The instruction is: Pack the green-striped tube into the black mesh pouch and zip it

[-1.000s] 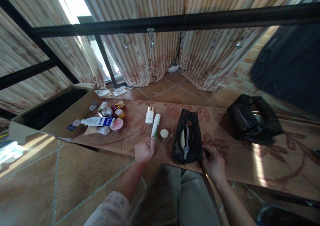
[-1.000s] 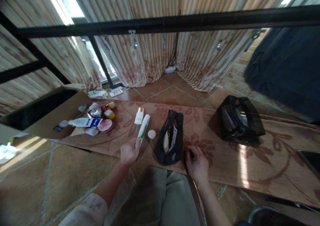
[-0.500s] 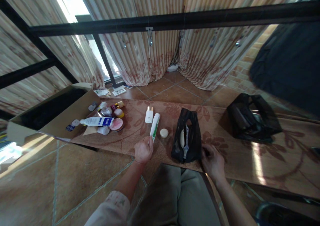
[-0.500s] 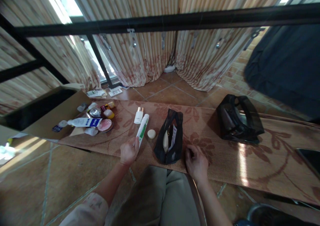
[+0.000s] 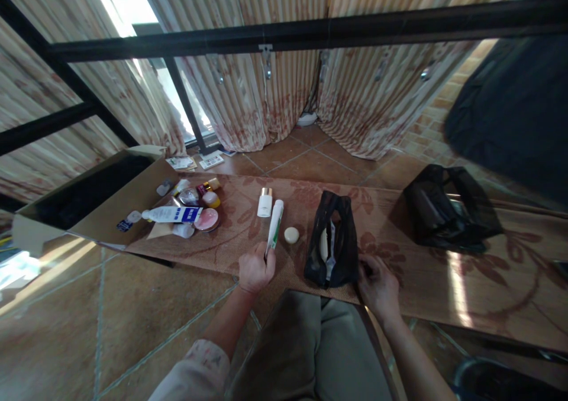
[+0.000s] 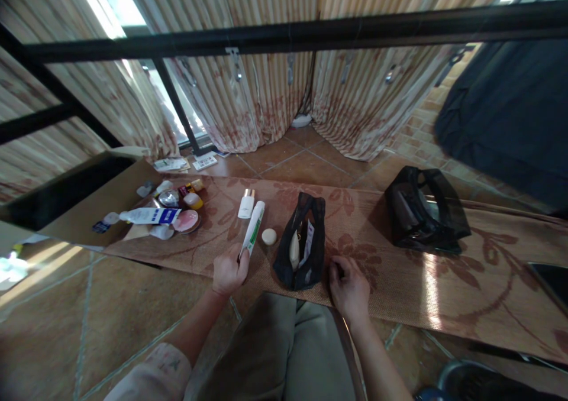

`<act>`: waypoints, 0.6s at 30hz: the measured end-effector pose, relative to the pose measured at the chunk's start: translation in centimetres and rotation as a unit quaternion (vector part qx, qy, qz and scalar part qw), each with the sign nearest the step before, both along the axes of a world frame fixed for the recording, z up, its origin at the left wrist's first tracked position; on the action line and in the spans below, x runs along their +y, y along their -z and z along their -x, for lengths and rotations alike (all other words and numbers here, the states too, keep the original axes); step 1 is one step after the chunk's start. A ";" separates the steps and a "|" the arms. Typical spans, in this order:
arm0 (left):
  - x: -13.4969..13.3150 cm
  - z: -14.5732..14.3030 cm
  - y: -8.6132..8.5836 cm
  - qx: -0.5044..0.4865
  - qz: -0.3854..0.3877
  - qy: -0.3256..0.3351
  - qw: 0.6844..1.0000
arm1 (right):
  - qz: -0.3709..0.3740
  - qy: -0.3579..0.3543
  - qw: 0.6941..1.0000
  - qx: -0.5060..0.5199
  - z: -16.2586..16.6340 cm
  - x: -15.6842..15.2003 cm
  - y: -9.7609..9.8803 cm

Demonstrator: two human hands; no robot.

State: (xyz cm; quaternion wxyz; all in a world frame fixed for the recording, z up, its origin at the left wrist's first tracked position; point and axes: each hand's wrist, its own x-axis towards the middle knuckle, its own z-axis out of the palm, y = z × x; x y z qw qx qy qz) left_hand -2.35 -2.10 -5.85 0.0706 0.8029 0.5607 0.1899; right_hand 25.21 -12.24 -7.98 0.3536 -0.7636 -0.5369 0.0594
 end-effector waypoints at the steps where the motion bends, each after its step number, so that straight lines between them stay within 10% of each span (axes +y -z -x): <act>1: 0.0 0.1 0.1 -0.010 -0.008 0.004 1.000 | -0.001 0.000 1.000 -0.001 0.0 0.0 0.0; 18: -0.3 0.6 1.9 -0.067 -0.102 0.026 0.992 | 0.008 0.010 1.000 -0.010 0.1 0.0 0.0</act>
